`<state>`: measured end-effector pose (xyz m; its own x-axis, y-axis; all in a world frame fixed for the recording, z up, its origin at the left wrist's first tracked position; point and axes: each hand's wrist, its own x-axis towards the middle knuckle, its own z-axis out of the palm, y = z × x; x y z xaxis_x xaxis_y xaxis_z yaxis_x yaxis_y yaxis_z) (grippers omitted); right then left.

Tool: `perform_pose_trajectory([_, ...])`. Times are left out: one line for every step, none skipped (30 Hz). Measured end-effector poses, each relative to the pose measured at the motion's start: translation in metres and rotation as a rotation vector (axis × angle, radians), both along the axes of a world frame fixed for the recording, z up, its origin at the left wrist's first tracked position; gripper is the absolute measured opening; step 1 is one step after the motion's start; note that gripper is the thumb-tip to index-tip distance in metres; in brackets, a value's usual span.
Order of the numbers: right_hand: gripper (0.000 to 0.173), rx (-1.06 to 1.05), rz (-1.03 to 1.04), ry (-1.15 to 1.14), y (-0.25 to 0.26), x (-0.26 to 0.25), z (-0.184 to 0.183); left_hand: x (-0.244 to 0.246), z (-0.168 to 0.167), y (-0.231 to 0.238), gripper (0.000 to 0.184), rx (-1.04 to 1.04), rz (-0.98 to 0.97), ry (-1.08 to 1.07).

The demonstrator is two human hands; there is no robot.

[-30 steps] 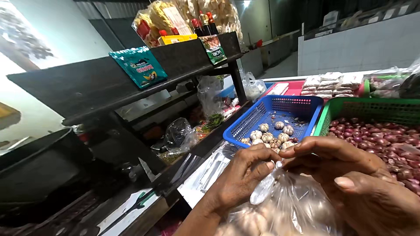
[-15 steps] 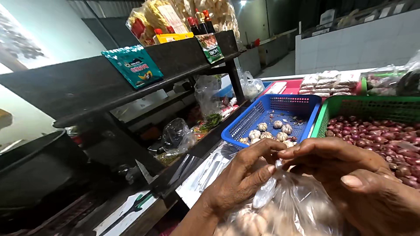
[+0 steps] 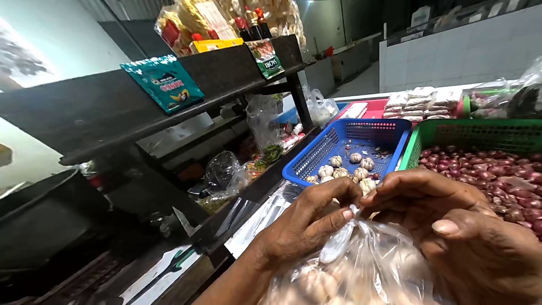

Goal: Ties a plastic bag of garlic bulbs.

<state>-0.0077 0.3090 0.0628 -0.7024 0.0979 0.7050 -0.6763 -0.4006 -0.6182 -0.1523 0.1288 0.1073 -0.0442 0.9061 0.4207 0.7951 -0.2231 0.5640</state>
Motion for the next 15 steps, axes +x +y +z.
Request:
perform_pose_trajectory([0.041,-0.006,0.003,-0.002,0.0,0.0,0.0,0.0,0.001,0.0,0.026,0.001,-0.006,0.031])
perform_pose_trajectory([0.04,-0.008,0.005,-0.005,0.0,0.0,0.0,0.0,0.002,0.001,0.026,-0.004,-0.013,0.063])
perform_pose_trajectory([0.039,-0.009,-0.003,-0.012,0.0,0.0,-0.001,0.001,0.004,0.001,0.026,-0.01,-0.017,0.092])
perform_pose_trajectory([0.037,-0.012,-0.022,-0.019,-0.001,0.0,-0.001,0.002,0.005,0.002,0.025,-0.015,-0.014,0.108])
perform_pose_trajectory([0.035,-0.022,-0.049,-0.028,-0.002,0.0,-0.001,0.003,0.005,0.003,0.025,-0.019,-0.004,0.105])
perform_pose_trajectory([0.033,-0.04,-0.075,-0.04,-0.004,0.0,-0.001,0.003,0.004,0.003,0.026,-0.016,0.009,0.078])
perform_pose_trajectory([0.03,-0.056,-0.106,-0.061,-0.005,0.0,0.0,0.004,0.002,0.003,0.028,-0.003,0.023,0.032])
perform_pose_trajectory([0.029,-0.07,-0.137,-0.08,-0.007,0.0,0.001,0.005,-0.001,0.004,0.029,0.009,0.033,-0.028])
perform_pose_trajectory([0.028,-0.068,-0.167,-0.097,-0.008,0.0,0.002,0.006,-0.003,0.003,0.03,0.022,0.043,-0.085])
perform_pose_trajectory([0.028,-0.053,-0.199,-0.104,-0.009,0.0,0.002,0.006,-0.005,0.003,0.031,0.036,0.049,-0.139])
perform_pose_trajectory([0.027,-0.02,-0.231,-0.104,-0.009,-0.001,0.001,0.007,-0.007,0.004,0.031,0.047,0.046,-0.187])
perform_pose_trajectory([0.027,0.024,-0.271,-0.103,-0.008,-0.001,0.001,0.007,-0.008,0.003,0.031,0.059,0.033,-0.229])
perform_pose_trajectory([0.026,0.08,-0.311,-0.109,-0.008,-0.001,0.001,0.008,-0.008,0.003,0.03,0.07,0.022,-0.262])
perform_pose_trajectory([0.026,0.144,-0.344,-0.114,-0.008,-0.001,0.001,0.008,-0.009,0.003,0.03,0.082,0.016,-0.277])
perform_pose_trajectory([0.025,0.212,-0.366,-0.116,-0.007,-0.001,0.001,0.009,-0.009,0.003,0.029,0.093,0.016,-0.273])
